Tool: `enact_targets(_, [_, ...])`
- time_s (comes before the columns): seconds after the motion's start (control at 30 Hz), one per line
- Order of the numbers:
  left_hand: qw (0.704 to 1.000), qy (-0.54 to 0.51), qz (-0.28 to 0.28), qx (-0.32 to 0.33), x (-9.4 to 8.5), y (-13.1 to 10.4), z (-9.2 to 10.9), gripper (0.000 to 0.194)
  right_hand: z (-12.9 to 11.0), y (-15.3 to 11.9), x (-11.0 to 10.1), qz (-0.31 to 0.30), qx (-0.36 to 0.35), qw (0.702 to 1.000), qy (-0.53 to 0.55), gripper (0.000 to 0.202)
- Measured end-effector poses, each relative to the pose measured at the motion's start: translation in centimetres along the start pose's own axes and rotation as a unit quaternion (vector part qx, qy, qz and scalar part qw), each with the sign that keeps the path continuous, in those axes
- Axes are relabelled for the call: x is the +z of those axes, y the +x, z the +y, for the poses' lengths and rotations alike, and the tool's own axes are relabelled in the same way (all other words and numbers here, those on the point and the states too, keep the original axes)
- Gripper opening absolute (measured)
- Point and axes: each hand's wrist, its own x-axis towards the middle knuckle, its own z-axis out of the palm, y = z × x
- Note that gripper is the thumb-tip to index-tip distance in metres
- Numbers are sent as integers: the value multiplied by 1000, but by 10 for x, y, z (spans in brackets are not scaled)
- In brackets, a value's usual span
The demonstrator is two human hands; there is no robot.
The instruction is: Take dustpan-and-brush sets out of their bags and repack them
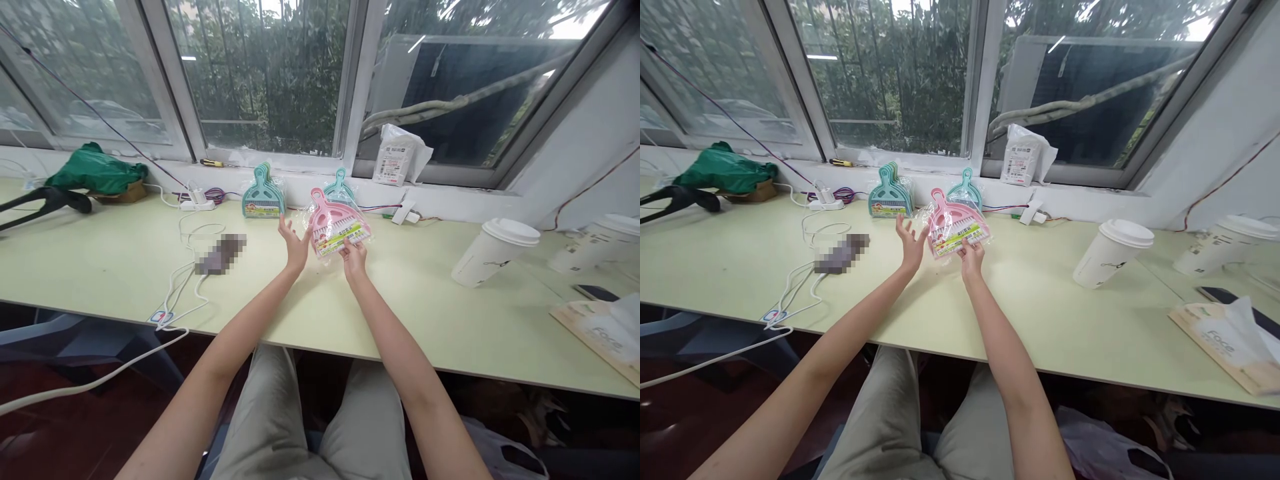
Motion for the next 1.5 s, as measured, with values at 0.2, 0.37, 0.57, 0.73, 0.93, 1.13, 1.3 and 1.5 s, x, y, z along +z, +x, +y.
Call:
enact_targets(0.2, [894,-217,-282,-272,11,-11,-3,63,-2,0,2,28,-10,999,-18,23])
enact_targets(0.37, [874,-202,-336,-287,10,-9,-7,50,-7,2,1,44,-18,999,-26,24])
enact_targets(0.57, [905,-198,-285,-247,2,5,-18,49,-1,-4,3,16,-7,1000,-9,24])
enact_targets(0.73, [916,-164,-250,-270,2,3,-24,47,-1,2,2,14,73,997,-38,19])
enact_targets(0.93, [916,-186,-130,-331,-12,21,-27,45,-25,14,-19,-138,146,940,-277,33])
enact_targets(1.13, [895,-221,-144,-360,-39,33,-33,47,-30,8,-35,-189,-236,730,-613,70])
enact_targets(1.3, [881,-202,-200,-378,-42,26,-29,44,-23,8,-29,-182,-271,768,-552,33])
enact_targets(1.5, [867,-156,-338,-331,-45,22,-24,61,-23,17,-33,-172,-192,885,-388,15])
